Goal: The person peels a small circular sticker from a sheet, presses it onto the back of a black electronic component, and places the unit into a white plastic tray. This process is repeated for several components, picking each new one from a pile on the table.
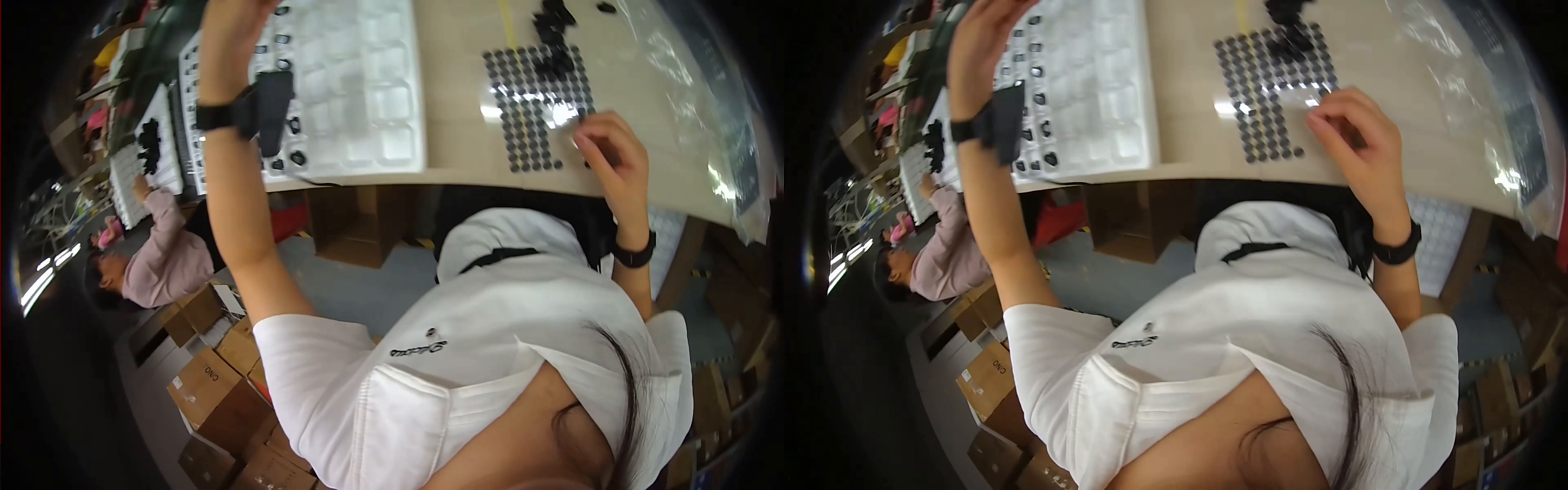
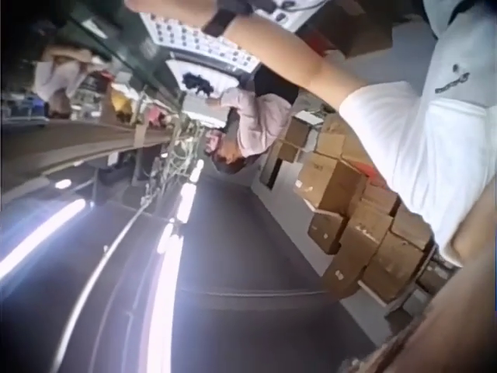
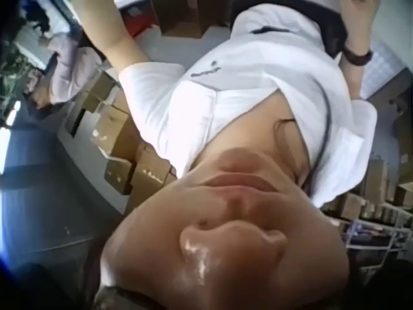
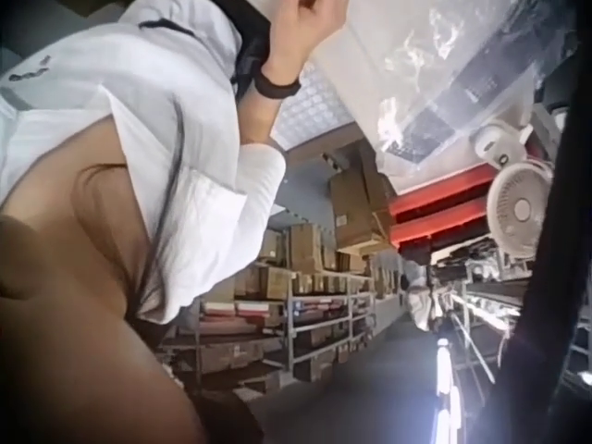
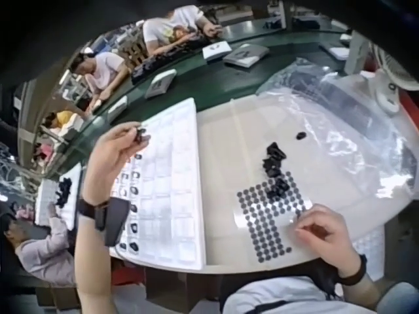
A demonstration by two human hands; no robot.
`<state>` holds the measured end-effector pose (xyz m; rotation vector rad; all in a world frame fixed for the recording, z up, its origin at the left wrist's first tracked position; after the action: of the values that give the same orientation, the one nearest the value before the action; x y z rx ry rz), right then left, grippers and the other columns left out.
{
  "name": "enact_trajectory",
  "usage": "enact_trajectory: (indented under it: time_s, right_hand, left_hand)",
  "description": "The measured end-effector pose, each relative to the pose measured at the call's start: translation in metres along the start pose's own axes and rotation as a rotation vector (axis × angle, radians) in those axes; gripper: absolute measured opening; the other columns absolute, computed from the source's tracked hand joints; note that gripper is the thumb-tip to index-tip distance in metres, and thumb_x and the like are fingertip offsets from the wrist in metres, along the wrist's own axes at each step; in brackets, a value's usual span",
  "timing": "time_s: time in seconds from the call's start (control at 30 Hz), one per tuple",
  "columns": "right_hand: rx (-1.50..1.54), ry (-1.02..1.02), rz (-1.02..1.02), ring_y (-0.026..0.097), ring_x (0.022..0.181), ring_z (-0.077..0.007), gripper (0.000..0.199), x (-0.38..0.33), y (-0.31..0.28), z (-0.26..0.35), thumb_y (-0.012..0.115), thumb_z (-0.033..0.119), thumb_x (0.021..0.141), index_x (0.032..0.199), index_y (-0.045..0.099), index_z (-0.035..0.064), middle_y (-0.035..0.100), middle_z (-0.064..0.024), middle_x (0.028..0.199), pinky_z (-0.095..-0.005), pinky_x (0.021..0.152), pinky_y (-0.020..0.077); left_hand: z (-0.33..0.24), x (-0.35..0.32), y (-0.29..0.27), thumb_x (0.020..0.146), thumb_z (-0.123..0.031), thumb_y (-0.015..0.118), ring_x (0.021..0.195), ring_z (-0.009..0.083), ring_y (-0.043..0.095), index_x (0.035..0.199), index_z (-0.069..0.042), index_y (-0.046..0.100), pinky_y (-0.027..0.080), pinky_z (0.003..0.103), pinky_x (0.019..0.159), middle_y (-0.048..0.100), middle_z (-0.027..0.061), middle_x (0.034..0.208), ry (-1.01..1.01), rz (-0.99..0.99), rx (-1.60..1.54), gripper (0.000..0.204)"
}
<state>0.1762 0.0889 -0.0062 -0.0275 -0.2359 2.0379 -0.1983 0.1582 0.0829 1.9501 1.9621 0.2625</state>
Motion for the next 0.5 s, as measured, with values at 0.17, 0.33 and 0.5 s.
enact_trajectory:
  time_s: [0.17, 0.33, 0.5]
  right_hand:
    - [-0.199, -0.015, 0.094, 0.047, 0.064, -0.0071, 0.006, -0.005, 0.006, 0.015, 0.059, 0.0, 0.074, 0.08, 0.058, -0.0002, 0.053, -0.0025, 0.083, -0.0175, 0.053, 0.036]
    - [-0.311, -0.012, 0.085, 0.047, 0.061, -0.0075, 0.008, -0.007, 0.013, 0.014, 0.06, 0.001, 0.073, 0.081, 0.06, 0.0007, 0.054, -0.0018, 0.08, -0.0182, 0.053, 0.0367]
    - [-0.358, -0.128, -0.029, 0.046, 0.058, -0.0076, 0.009, 0.01, 0.022, 0.017, 0.061, 0.002, 0.072, 0.081, 0.06, 0.0013, 0.055, -0.0019, 0.076, -0.0188, 0.052, 0.0368]
  left_hand:
    - [0.017, -0.078, 0.071, 0.085, -0.008, 0.048, 0.079, 0.0168, 0.054, 0.109, 0.004, 0.048, 0.047, 0.027, 0.07, 0.051, 0.0078, 0.089, 0.017, -0.196, 0.194, 0.027]
    - [0.075, -0.115, 0.121, 0.084, -0.007, 0.05, 0.074, 0.0147, 0.052, 0.111, 0.005, 0.047, 0.043, 0.025, 0.063, 0.052, 0.0095, 0.095, -0.057, -0.001, -0.033, 0.03]
    - [0.126, -0.128, 0.151, 0.084, -0.005, 0.049, 0.073, 0.0194, 0.059, 0.108, 0.003, 0.047, 0.049, 0.027, 0.063, 0.056, 0.009, 0.088, -0.155, 0.026, -0.221, 0.026]
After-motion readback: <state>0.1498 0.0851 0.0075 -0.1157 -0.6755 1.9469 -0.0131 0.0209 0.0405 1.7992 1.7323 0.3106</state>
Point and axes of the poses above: each hand's wrist, its own x-axis towards the middle knuckle, its own y-axis out of the palm, z = x × y, the point moved 3 cm from there along x, towards the middle knuckle
